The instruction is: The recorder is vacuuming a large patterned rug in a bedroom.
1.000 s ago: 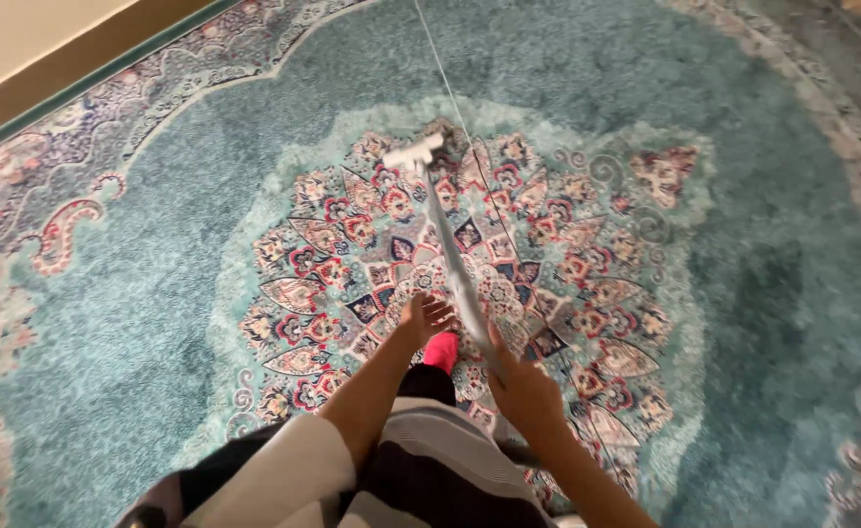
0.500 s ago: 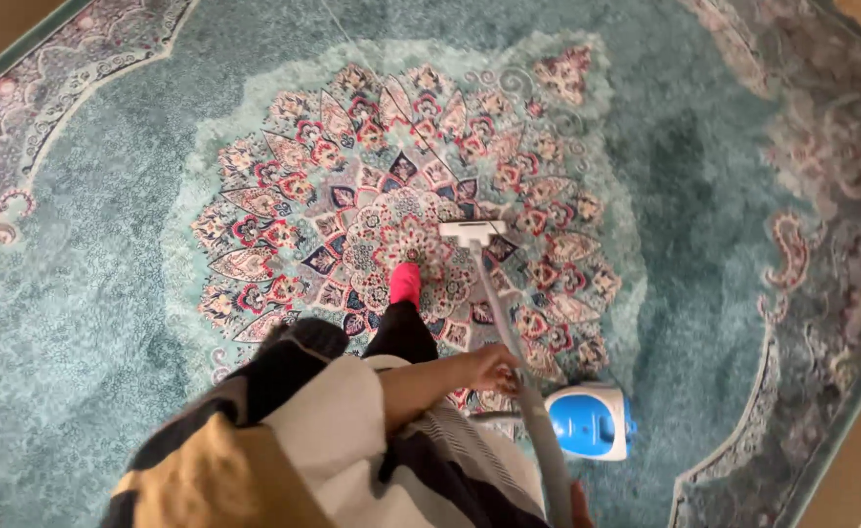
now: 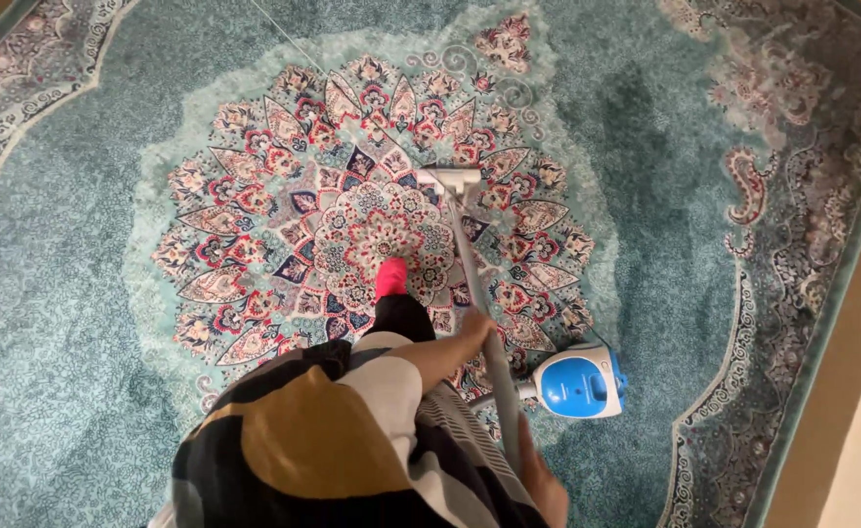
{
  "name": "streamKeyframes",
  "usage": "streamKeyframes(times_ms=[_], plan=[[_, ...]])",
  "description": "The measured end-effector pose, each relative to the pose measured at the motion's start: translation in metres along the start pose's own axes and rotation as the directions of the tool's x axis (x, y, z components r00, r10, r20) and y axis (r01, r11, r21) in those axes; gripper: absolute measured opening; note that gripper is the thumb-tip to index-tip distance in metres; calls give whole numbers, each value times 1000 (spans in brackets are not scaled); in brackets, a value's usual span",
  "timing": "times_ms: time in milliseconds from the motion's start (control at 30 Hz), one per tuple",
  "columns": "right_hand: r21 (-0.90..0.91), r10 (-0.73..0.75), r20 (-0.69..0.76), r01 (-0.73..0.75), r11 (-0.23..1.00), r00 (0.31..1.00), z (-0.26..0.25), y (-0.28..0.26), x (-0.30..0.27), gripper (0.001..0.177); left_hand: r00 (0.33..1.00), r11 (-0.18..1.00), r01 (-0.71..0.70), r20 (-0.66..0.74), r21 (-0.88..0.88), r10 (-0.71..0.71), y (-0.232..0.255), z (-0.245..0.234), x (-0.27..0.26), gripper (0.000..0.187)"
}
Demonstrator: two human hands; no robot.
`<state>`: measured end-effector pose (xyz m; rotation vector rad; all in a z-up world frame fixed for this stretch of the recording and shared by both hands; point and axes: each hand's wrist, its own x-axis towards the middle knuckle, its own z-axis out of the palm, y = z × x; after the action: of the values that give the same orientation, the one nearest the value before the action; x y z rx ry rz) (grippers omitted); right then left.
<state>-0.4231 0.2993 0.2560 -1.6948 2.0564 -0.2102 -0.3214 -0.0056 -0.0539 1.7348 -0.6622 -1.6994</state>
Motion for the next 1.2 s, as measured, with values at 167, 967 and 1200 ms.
streamKeyframes(times_ms=[167,967,1200], plan=[[-67,-227,-117,220,973,967,17,-95,190,84,948,750,-79,184,-656,261,74,-74,92,26],[-191,-393,-88,372,908,915,12,-289,630,83,998,511,31,-4,-859,-67,169,-295,115,23],[-199,-320,101,335,921,942,-35,-200,397,81,998,432,45,20,-901,-60,157,-266,131,22]])
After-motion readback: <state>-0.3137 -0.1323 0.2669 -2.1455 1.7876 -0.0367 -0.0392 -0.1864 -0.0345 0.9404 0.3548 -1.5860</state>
